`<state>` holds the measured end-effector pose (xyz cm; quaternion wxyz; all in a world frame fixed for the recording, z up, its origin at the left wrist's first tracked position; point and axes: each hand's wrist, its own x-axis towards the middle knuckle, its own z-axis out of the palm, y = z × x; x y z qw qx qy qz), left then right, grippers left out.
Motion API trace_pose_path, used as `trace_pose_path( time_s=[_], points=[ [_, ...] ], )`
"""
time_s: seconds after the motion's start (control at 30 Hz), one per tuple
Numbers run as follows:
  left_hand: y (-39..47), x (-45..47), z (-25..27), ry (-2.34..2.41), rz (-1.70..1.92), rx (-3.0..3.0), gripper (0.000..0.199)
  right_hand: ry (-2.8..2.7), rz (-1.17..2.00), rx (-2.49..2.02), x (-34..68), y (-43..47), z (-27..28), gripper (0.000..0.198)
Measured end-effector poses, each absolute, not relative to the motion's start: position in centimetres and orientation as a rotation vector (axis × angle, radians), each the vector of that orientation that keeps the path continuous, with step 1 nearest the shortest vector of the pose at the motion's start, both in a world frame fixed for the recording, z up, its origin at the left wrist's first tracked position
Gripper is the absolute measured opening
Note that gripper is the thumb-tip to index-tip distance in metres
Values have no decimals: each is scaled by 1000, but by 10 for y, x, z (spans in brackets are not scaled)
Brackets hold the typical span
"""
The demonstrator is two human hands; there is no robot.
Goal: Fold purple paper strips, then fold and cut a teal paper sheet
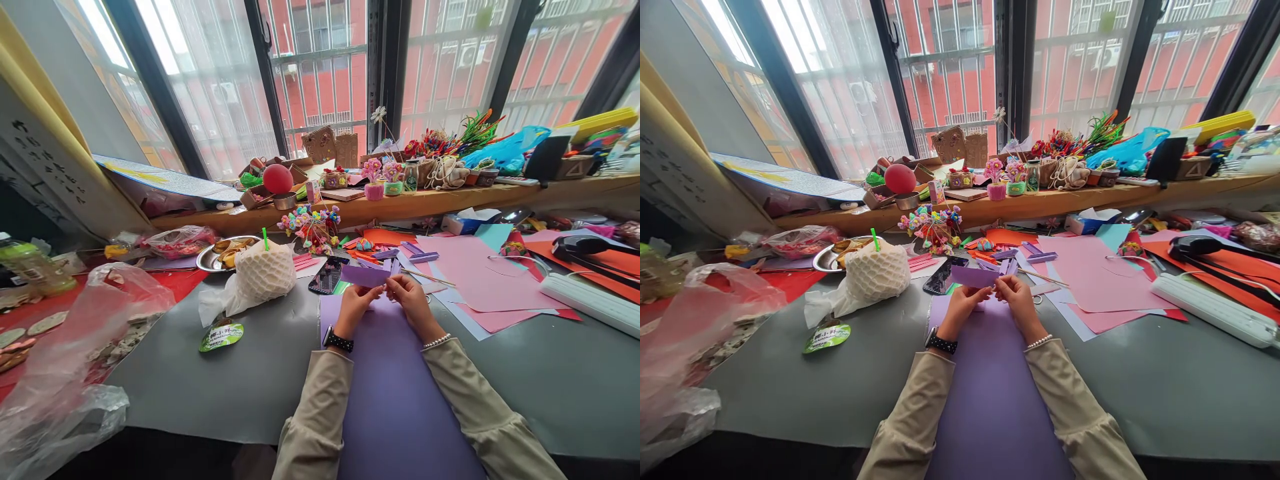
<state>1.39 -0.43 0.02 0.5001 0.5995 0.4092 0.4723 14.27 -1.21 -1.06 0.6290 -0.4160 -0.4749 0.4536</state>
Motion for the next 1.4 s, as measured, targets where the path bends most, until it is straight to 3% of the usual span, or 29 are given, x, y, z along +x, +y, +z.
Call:
trace_pose_path(
  time_s=[0.4,0.9,1.2,1.4],
  points=[
    [-4,12,2,980,1248,1392,20,-1282,959,-1019,141,-13,-11,27],
    [-2,11,1,926,1291,1398,19,-1379,1082,-974,139,-16,-9,26],
    [-1,10,0,899,1218,1240,30,-1362,684,-992,142,-16,-9,27],
    [-3,10,1,875,1251,1250,27,-1565,569,-975,143,-15,-11,14]
  ],
)
